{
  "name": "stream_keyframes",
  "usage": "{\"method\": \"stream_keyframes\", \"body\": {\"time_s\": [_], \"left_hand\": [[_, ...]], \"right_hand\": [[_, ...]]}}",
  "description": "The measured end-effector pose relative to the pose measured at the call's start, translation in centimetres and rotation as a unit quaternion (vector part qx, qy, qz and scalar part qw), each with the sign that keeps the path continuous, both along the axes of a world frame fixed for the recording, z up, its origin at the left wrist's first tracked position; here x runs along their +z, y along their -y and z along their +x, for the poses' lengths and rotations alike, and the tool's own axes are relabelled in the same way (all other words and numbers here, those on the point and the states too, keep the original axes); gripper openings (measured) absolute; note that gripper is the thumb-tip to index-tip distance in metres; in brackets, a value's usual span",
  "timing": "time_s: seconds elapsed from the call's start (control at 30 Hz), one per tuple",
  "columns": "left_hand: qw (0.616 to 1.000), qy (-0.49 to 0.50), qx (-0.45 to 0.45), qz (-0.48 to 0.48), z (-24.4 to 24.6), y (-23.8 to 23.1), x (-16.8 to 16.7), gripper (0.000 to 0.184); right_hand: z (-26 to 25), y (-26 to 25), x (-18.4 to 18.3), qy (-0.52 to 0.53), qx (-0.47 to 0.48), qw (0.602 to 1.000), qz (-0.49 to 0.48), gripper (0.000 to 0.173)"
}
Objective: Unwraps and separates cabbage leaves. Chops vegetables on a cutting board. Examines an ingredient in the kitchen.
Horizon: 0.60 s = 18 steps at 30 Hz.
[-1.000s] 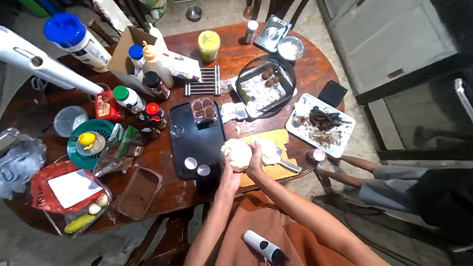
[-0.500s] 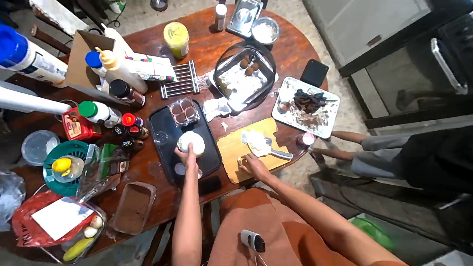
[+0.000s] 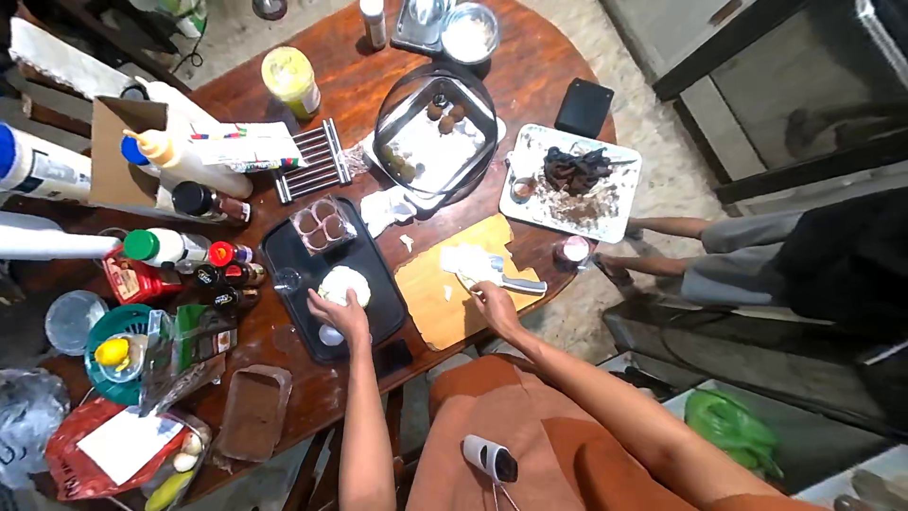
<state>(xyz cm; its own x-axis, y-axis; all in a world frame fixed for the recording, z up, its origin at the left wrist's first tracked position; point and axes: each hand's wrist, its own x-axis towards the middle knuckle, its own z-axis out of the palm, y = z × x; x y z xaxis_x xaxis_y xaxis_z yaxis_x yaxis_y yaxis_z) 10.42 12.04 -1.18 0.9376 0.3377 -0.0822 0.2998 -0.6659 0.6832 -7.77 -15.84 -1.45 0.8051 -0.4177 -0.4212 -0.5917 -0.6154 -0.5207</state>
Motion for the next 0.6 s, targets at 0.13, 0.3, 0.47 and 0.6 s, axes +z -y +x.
{"method": "stream_keyframes", "body": {"time_s": [0.13, 0.3, 0.47, 0.6], "left_hand": [[0.99, 0.061, -0.088, 0.089, -3.2, 3.8, 2.0, 0.062], [0.922, -0.121, -0.366, 0.031, -7.8, 12.5, 0.1, 0.036], [0.938, -0.213, -0.27, -0.044, -11.6, 21.2, -1.7, 0.058], [0.949, -0.28, -0.102, -0.106, -12.4, 25.0, -1.8, 0.072]], "right_hand": [[-3.2, 4.4, -0.3, 0.016, 0.011, 0.996, -0.091, 0.027], [-4.8, 7.7, -2.1, -0.007, 0.059, 0.994, -0.093, 0.038], [-4.4, 9.4, -2.7, -0.012, 0.079, 0.992, -0.094, 0.029], [-4.3, 10.7, -3.0, -0.019, 0.115, 0.992, -0.043, 0.029]]}}
